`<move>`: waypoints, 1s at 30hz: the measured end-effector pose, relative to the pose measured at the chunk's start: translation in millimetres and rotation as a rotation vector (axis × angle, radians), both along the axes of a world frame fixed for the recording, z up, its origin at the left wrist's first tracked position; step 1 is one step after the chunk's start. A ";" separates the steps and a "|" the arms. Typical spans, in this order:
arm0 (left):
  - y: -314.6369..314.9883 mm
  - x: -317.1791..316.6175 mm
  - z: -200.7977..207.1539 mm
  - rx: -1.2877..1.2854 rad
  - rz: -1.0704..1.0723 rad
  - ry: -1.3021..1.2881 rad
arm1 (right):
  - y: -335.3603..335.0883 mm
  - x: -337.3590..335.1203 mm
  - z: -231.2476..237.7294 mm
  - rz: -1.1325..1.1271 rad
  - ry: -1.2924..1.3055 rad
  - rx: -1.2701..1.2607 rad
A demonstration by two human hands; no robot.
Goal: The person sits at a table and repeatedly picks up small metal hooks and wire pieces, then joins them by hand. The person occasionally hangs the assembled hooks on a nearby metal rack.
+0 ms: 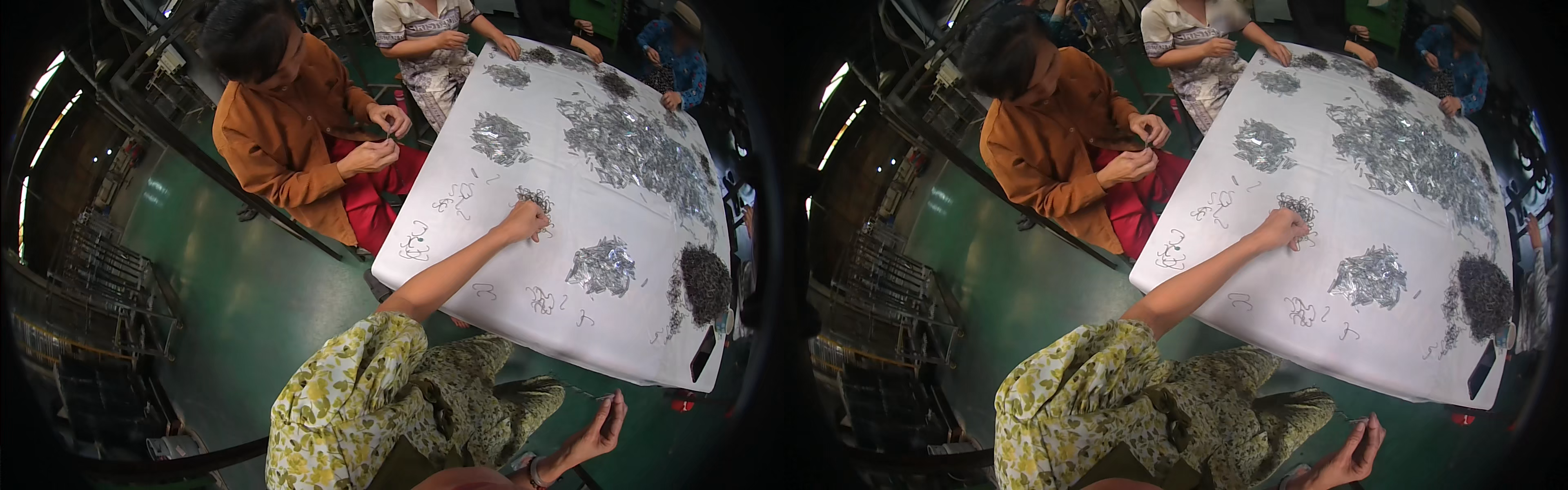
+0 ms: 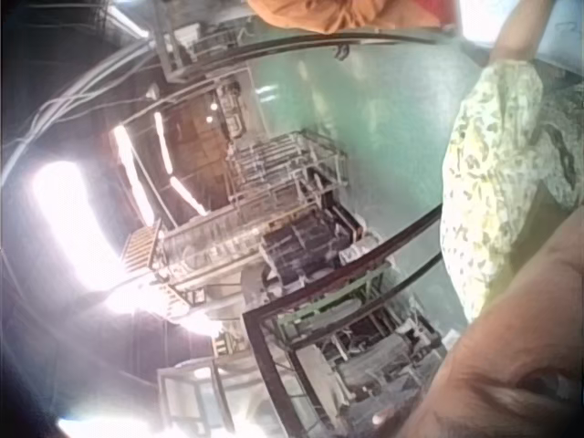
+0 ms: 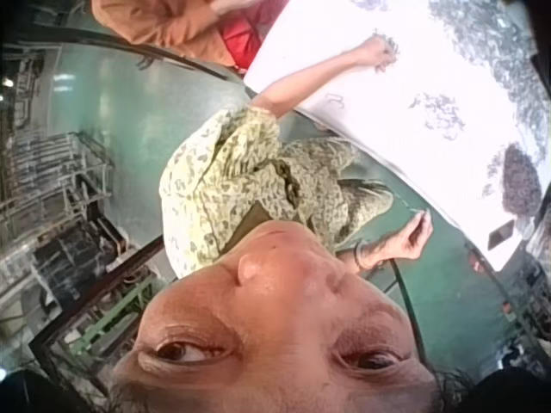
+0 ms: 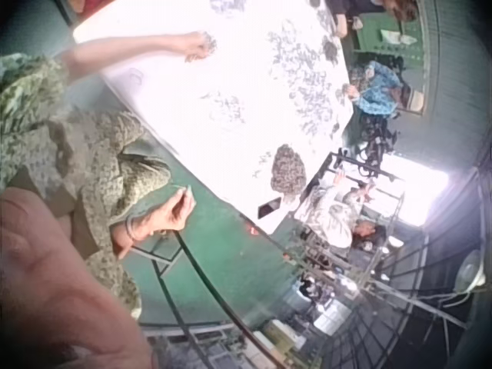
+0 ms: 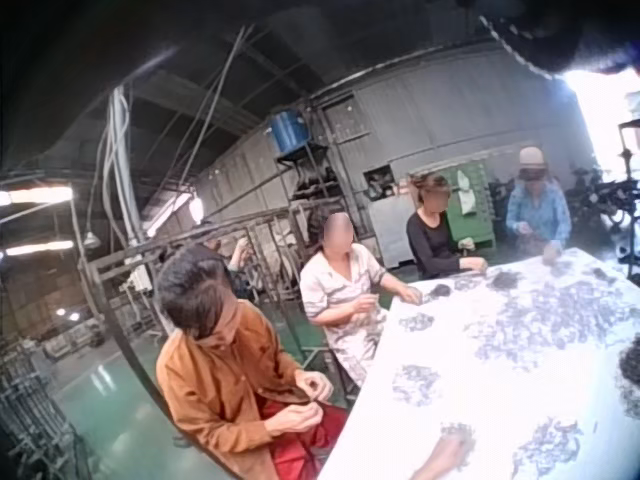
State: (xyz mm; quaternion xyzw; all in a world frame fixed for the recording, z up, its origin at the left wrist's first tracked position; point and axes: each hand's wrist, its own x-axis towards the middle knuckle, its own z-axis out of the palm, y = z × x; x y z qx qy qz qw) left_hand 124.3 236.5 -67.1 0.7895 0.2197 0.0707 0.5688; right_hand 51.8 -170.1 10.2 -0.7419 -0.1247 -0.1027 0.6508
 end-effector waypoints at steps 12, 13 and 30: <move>-69.8 20.2 -21.5 -1.202 0.162 -0.313 | -0.3 -2.7 -3.6 -0.055 0.014 -0.029; -84.4 19.4 -16.7 -1.282 0.135 -0.305 | -1.2 -3.7 -3.5 -0.067 0.009 -0.044; -213.7 -28.9 72.8 -1.295 -0.328 -0.097 | -8.7 -0.6 -6.2 -0.077 0.084 -0.039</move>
